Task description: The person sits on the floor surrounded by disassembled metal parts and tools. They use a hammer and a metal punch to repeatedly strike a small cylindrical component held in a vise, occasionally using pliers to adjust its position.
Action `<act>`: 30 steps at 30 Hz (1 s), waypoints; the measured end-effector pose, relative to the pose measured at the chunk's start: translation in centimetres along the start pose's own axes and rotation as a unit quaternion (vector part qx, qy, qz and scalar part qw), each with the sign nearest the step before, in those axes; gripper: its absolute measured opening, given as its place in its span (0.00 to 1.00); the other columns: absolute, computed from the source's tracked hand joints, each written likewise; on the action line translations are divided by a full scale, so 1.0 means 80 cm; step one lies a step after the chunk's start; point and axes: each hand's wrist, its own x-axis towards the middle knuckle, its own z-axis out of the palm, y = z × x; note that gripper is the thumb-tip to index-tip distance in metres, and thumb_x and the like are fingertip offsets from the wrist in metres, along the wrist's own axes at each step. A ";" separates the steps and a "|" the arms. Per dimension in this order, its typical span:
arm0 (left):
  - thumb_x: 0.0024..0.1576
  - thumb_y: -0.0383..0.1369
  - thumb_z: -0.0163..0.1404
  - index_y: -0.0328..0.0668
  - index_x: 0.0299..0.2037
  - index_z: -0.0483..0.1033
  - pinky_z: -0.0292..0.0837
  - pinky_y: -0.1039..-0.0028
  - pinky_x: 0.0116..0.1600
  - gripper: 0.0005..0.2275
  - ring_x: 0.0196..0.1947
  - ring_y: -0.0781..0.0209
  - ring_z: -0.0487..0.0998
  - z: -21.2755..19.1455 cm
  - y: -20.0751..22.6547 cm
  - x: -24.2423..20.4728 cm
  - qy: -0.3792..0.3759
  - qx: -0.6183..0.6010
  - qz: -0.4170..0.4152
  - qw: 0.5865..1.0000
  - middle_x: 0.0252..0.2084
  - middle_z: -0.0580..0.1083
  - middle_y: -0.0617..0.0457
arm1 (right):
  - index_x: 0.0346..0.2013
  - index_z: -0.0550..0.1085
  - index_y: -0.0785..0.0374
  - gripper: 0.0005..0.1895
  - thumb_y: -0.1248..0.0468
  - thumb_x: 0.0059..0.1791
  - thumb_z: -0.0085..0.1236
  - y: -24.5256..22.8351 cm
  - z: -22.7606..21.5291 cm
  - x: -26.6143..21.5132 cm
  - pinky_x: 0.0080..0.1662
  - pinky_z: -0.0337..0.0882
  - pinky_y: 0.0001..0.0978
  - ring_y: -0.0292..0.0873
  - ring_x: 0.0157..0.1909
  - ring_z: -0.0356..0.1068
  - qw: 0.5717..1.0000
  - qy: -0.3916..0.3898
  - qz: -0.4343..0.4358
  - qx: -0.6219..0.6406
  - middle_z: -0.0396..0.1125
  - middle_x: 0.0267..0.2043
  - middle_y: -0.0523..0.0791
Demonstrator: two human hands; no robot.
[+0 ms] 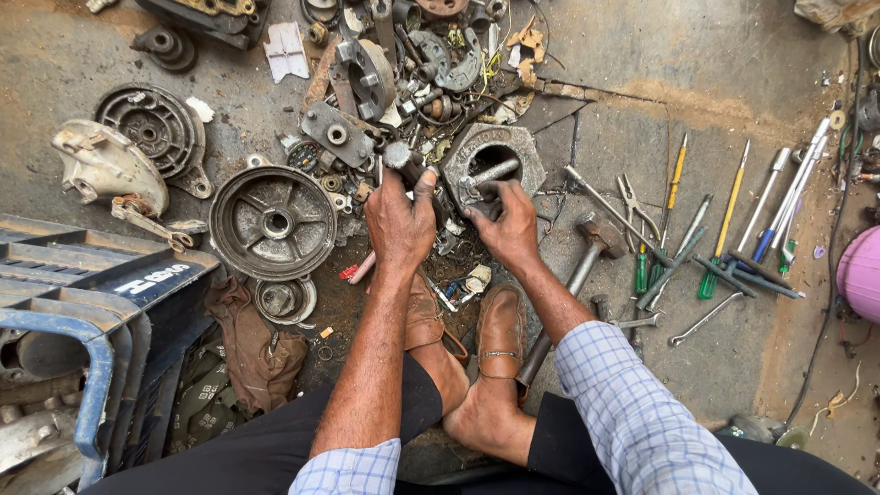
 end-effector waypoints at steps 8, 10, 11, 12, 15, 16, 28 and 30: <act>0.65 0.40 0.51 0.37 0.47 0.74 0.75 0.57 0.35 0.13 0.30 0.52 0.84 -0.003 0.005 0.004 -0.008 -0.017 -0.014 1.000 0.30 0.79 0.47 | 0.48 0.73 0.64 0.26 0.58 0.42 0.77 0.000 0.009 0.004 0.48 0.74 0.35 0.41 0.46 0.72 0.999 0.036 -0.016 -0.011 0.69 0.45 0.45; 0.65 0.39 0.52 0.36 0.48 0.74 0.75 0.57 0.37 0.12 0.32 0.51 0.84 -0.003 0.006 0.004 0.007 -0.025 0.013 1.000 0.32 0.80 0.46 | 0.49 0.73 0.64 0.28 0.57 0.42 0.77 -0.002 0.011 0.005 0.47 0.75 0.36 0.43 0.46 0.73 0.998 0.044 -0.031 -0.042 0.69 0.45 0.46; 0.65 0.39 0.52 0.36 0.49 0.74 0.75 0.57 0.38 0.13 0.33 0.50 0.84 -0.003 0.006 0.004 0.009 -0.022 0.017 1.000 0.32 0.80 0.46 | 0.50 0.73 0.64 0.29 0.56 0.42 0.77 -0.003 0.011 0.005 0.46 0.76 0.37 0.44 0.46 0.74 0.996 0.048 -0.039 -0.057 0.69 0.45 0.46; 0.65 0.39 0.52 0.36 0.49 0.74 0.75 0.57 0.38 0.13 0.34 0.49 0.84 -0.002 0.006 0.004 0.010 -0.020 0.021 1.000 0.33 0.80 0.46 | 0.51 0.72 0.64 0.29 0.56 0.43 0.76 -0.005 0.011 0.007 0.43 0.77 0.37 0.44 0.43 0.74 0.996 0.034 -0.039 -0.074 0.69 0.45 0.47; 0.65 0.38 0.52 0.36 0.52 0.74 0.75 0.56 0.41 0.13 0.37 0.47 0.84 -0.003 0.008 0.003 0.023 -0.022 0.041 0.999 0.36 0.81 0.44 | 0.54 0.71 0.65 0.28 0.57 0.45 0.73 -0.012 0.007 0.007 0.37 0.78 0.38 0.45 0.37 0.75 0.991 0.021 -0.066 -0.110 0.68 0.44 0.48; 0.65 0.38 0.52 0.36 0.53 0.74 0.76 0.56 0.41 0.14 0.38 0.46 0.84 -0.003 0.008 0.004 0.029 -0.025 0.050 0.998 0.37 0.81 0.44 | 0.54 0.71 0.65 0.27 0.57 0.46 0.71 -0.014 0.006 0.006 0.37 0.78 0.39 0.45 0.36 0.75 0.989 0.035 -0.093 -0.114 0.68 0.43 0.48; 0.65 0.39 0.53 0.36 0.51 0.74 0.77 0.57 0.43 0.13 0.39 0.46 0.85 -0.005 0.008 0.005 0.029 -0.019 0.029 0.999 0.36 0.81 0.45 | 0.44 0.77 0.63 0.16 0.53 0.59 0.51 0.011 0.012 -0.003 0.38 0.75 0.40 0.44 0.37 0.72 0.992 0.079 -0.050 -0.086 0.66 0.37 0.46; 0.65 0.39 0.53 0.36 0.51 0.74 0.77 0.57 0.42 0.13 0.38 0.47 0.85 -0.005 0.008 0.006 0.023 -0.020 0.021 0.999 0.36 0.81 0.45 | 0.46 0.77 0.63 0.17 0.53 0.60 0.50 0.020 0.016 -0.001 0.40 0.74 0.41 0.43 0.39 0.71 0.993 0.085 -0.040 -0.069 0.66 0.37 0.46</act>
